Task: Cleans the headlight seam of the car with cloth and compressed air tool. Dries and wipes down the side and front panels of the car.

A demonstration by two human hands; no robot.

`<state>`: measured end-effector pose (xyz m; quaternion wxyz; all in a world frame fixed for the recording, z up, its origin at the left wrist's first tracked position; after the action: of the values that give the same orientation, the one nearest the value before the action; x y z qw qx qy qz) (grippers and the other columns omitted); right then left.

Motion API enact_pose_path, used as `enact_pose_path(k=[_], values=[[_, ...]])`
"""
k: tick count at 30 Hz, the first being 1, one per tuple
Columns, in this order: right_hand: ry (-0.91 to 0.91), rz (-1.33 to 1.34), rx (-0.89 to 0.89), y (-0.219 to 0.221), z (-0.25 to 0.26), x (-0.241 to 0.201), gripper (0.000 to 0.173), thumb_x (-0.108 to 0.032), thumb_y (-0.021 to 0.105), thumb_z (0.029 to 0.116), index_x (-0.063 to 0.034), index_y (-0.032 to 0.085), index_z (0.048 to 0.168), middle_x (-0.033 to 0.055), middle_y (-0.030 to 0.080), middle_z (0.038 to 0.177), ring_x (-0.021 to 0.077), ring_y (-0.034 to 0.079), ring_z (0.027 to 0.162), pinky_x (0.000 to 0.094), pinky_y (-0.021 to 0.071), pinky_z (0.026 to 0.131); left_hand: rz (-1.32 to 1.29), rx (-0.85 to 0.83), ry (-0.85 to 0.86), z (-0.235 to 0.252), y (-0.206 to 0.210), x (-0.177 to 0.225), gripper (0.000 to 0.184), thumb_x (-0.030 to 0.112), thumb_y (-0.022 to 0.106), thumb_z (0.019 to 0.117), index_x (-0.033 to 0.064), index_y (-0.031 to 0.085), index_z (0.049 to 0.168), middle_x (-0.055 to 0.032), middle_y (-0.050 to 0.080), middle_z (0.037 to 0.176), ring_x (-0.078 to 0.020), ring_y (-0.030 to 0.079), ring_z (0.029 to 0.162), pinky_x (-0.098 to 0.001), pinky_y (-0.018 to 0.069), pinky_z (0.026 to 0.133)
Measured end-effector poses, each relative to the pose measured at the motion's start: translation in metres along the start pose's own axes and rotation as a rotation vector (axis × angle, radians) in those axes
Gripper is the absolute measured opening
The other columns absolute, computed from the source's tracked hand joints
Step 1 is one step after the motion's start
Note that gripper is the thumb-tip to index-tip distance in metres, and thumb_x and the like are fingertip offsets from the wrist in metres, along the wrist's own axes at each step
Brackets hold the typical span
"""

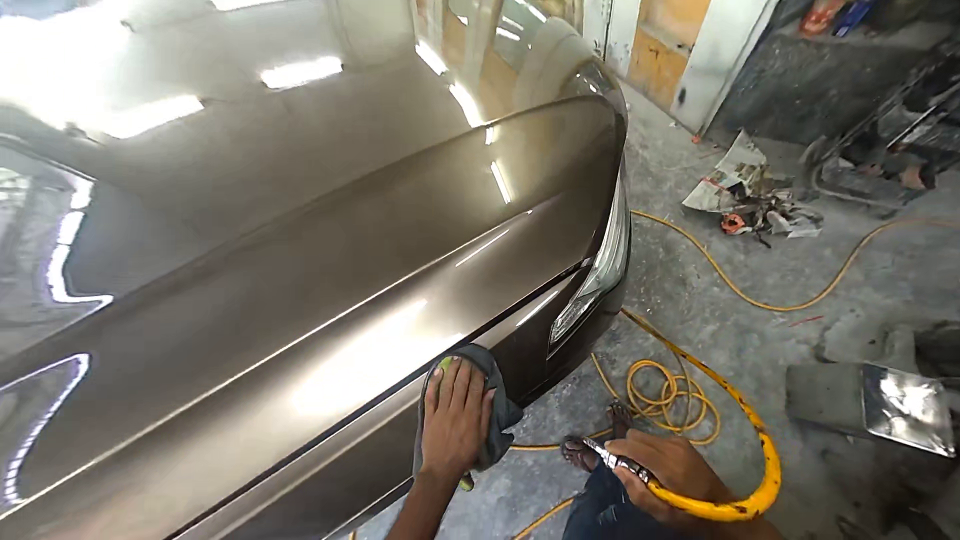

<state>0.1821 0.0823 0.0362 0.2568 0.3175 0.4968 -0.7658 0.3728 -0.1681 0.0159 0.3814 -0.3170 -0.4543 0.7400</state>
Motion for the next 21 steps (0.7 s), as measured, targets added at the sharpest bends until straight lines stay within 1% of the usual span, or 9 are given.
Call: enact_pose_path(k=[2,4,6,10,14,17,21], values=[[0.008,0.015,-0.004,-0.005,0.004,0.01,0.029,-0.033,0.054,0.102,-0.013,0.072,0.112,0.0032,0.07,0.085,0.0126,0.067,0.068,0.0304,0.0554,0.055,-0.009,-0.002,0.005,0.017,0.005,0.01,0.051,0.042,0.04,0.1073,0.0041,0.066,0.129,-0.018,0.063,0.139,-0.0353,0.052,0.138,-0.0558,0.0334,0.117],[-0.003,0.021,-0.007,-0.01,0.01,0.019,0.029,-0.033,0.053,0.102,-0.0126,0.072,0.112,0.0031,0.068,0.082,0.0128,0.065,0.066,0.0304,0.0535,0.054,-0.012,-0.011,-0.011,0.036,0.011,0.02,0.052,0.045,0.04,0.1066,0.0052,0.067,0.128,-0.0175,0.061,0.14,-0.0353,0.051,0.138,-0.056,0.0333,0.117],[-0.015,0.033,-0.01,-0.018,0.016,0.029,0.03,-0.033,0.053,0.1018,-0.0119,0.072,0.111,0.0033,0.066,0.081,0.0131,0.064,0.065,0.0301,0.0531,0.054,0.001,-0.029,-0.035,0.055,0.019,0.03,0.053,0.046,0.039,0.1055,0.0064,0.066,0.13,-0.0162,0.061,0.141,-0.0349,0.052,0.137,-0.0559,0.0349,0.113],[-0.021,0.052,0.015,-0.04,0.025,0.051,0.03,-0.033,0.054,0.1019,-0.0117,0.071,0.113,0.0037,0.068,0.083,0.0129,0.066,0.068,0.03,0.0546,0.056,0.028,-0.042,-0.039,0.09,0.034,0.055,0.049,0.039,0.041,0.1059,0.0069,0.063,0.135,-0.0148,0.061,0.14,-0.0337,0.055,0.132,-0.0541,0.04,0.108],[-0.015,0.062,0.023,-0.06,0.03,0.074,0.03,-0.032,0.054,0.1015,-0.0107,0.071,0.114,0.0045,0.069,0.085,0.0128,0.066,0.069,0.0295,0.0556,0.058,0.052,-0.096,0.013,0.12,0.045,0.079,0.043,0.032,0.045,0.1062,0.0077,0.062,0.136,-0.0121,0.061,0.142,-0.0309,0.058,0.131,-0.051,0.045,0.105],[-0.017,0.062,0.029,-0.073,0.035,0.091,0.03,-0.032,0.054,0.1015,-0.0109,0.072,0.114,0.0045,0.069,0.084,0.0129,0.066,0.069,0.0287,0.0552,0.059,0.098,-0.085,0.086,0.14,0.051,0.095,0.037,0.026,0.049,0.1046,0.009,0.064,0.134,-0.0098,0.062,0.141,-0.0279,0.059,0.129,-0.0472,0.0465,0.105],[-0.004,0.045,0.061,-0.083,0.038,0.114,0.031,-0.034,0.054,0.1021,-0.0108,0.072,0.112,0.0038,0.07,0.084,0.0112,0.067,0.069,0.0277,0.0557,0.059,0.13,-0.106,0.156,0.167,0.063,0.118,0.036,0.021,0.05,0.1033,0.0096,0.064,0.134,-0.0083,0.062,0.141,-0.0255,0.06,0.13,-0.0447,0.046,0.106]])
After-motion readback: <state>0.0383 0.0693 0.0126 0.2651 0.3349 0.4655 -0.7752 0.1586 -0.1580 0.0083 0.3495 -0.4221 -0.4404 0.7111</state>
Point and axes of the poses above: each hand's wrist, its own z-axis towards the middle knuckle, its own y-axis out of the palm, x = y × z, the point moved 5 cm from there along z, towards the middle knuckle
